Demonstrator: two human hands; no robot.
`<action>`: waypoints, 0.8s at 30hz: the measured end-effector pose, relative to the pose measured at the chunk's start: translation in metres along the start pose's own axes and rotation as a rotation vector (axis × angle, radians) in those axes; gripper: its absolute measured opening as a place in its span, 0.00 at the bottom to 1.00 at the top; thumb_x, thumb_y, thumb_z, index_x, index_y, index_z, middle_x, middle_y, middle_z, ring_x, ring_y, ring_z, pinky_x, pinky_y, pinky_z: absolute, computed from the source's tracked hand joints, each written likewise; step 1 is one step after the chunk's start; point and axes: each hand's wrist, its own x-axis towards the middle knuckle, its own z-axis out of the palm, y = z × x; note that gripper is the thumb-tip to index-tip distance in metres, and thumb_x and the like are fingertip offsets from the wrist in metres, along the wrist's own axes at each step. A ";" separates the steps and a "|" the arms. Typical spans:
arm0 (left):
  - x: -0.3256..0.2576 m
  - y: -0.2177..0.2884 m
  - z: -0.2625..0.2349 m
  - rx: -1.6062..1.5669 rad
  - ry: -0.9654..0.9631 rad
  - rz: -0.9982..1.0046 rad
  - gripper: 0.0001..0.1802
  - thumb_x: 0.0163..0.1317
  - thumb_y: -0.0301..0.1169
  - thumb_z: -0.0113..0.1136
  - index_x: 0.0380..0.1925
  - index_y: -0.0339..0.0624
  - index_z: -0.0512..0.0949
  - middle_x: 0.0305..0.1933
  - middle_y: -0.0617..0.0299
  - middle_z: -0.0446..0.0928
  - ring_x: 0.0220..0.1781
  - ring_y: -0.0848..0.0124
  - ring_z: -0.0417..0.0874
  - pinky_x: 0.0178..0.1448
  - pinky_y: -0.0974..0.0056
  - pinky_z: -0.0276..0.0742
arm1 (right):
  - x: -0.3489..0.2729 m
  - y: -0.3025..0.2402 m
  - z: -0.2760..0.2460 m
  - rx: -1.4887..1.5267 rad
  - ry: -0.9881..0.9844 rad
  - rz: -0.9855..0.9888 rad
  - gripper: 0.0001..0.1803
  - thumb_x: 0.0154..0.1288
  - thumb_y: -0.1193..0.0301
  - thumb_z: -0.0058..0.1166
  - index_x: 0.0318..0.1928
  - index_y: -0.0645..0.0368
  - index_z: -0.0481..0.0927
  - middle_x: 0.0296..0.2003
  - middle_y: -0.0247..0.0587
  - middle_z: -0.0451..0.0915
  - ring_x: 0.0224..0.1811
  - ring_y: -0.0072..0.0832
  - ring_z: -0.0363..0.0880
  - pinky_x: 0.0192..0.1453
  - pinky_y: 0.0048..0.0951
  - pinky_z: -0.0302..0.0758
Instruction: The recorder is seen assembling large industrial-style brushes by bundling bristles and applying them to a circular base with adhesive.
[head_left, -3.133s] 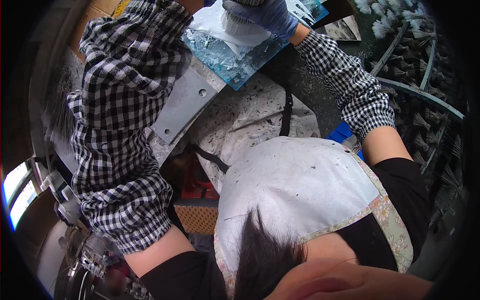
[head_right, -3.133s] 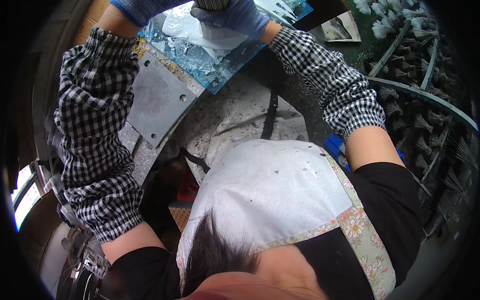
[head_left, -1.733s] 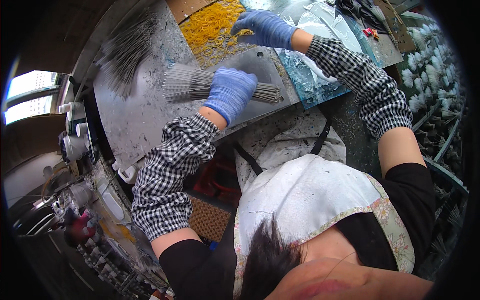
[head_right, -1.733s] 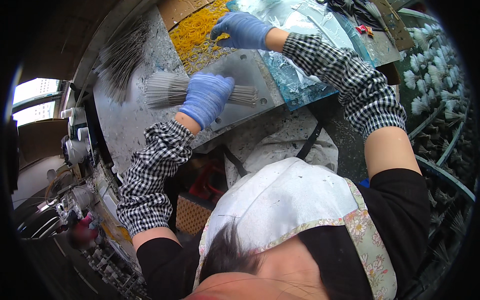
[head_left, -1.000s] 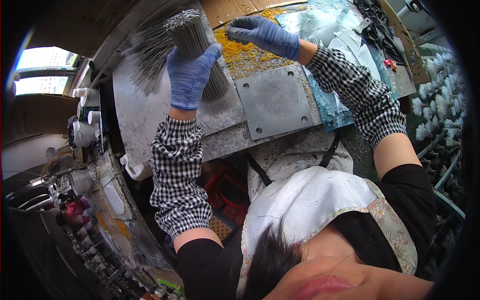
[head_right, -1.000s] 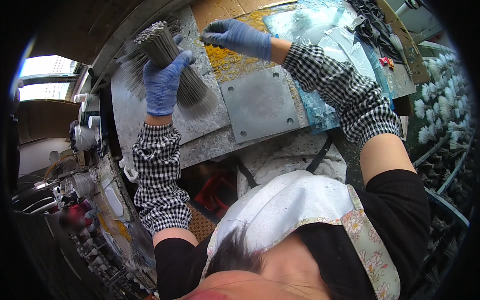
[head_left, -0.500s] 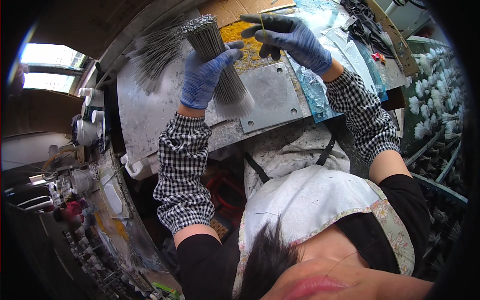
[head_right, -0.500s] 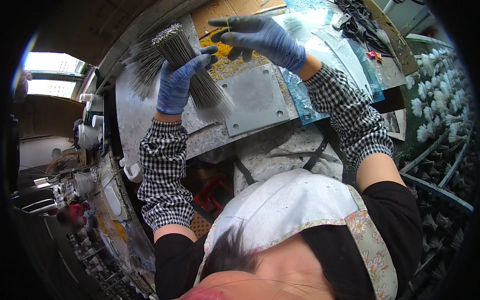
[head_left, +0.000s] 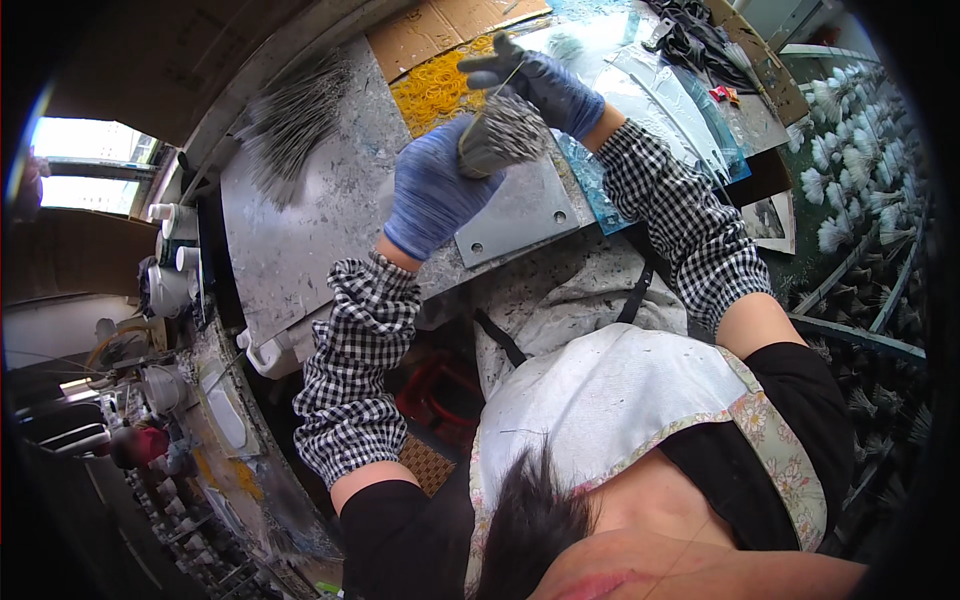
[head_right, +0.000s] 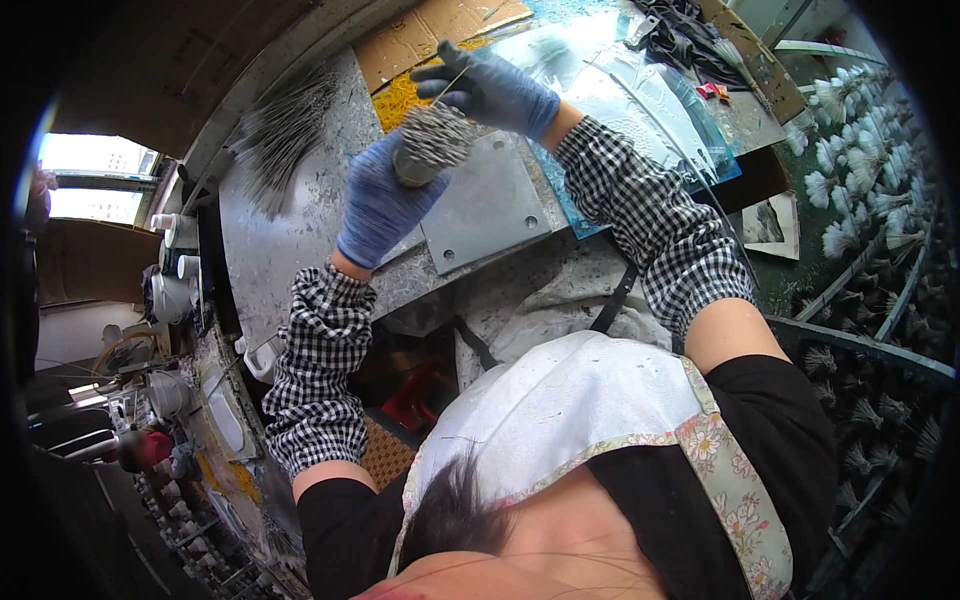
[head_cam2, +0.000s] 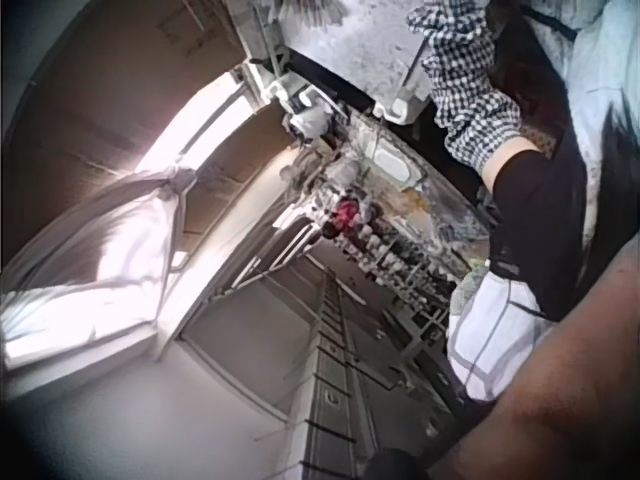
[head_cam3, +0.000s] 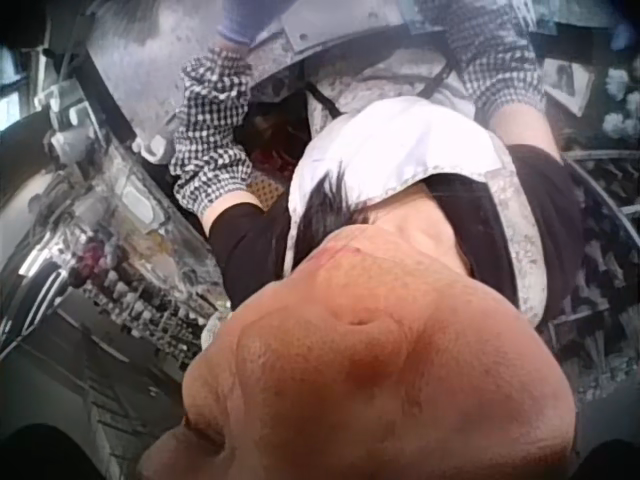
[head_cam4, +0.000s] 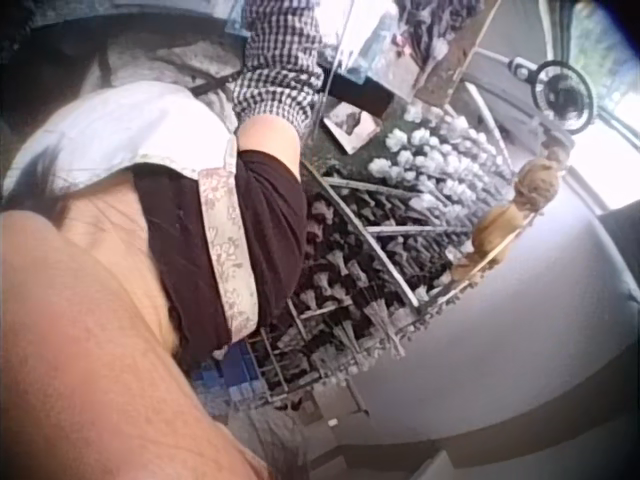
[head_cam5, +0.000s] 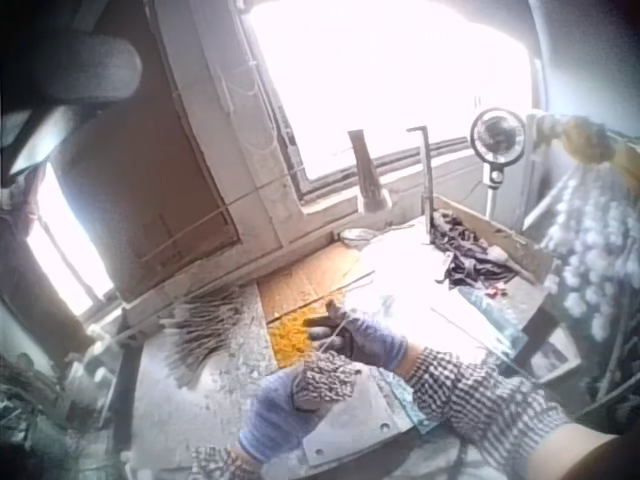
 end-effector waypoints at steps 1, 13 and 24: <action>0.005 0.001 -0.005 -0.226 -0.045 -0.239 0.11 0.58 0.32 0.73 0.37 0.44 0.81 0.28 0.63 0.82 0.31 0.63 0.86 0.39 0.61 0.82 | -0.004 -0.003 0.005 0.007 -0.123 -0.133 0.46 0.68 0.43 0.63 0.68 0.72 0.70 0.60 0.54 0.80 0.59 0.32 0.84 0.58 0.26 0.84; 0.002 0.012 0.027 0.166 -0.138 0.079 0.17 0.56 0.33 0.72 0.44 0.41 0.81 0.33 0.50 0.84 0.36 0.53 0.88 0.44 0.53 0.85 | 0.008 0.021 -0.003 -0.511 0.234 0.152 0.36 0.63 0.38 0.65 0.45 0.63 0.88 0.38 0.37 0.90 0.36 0.26 0.88 0.43 0.25 0.84; 0.015 0.008 0.000 -0.080 -0.119 0.229 0.34 0.58 0.39 0.79 0.62 0.43 0.76 0.56 0.55 0.81 0.56 0.63 0.85 0.61 0.60 0.84 | -0.037 -0.063 0.092 -1.318 -0.276 -1.058 0.18 0.57 0.74 0.69 0.50 0.51 0.83 0.39 0.37 0.83 0.41 0.35 0.85 0.48 0.35 0.85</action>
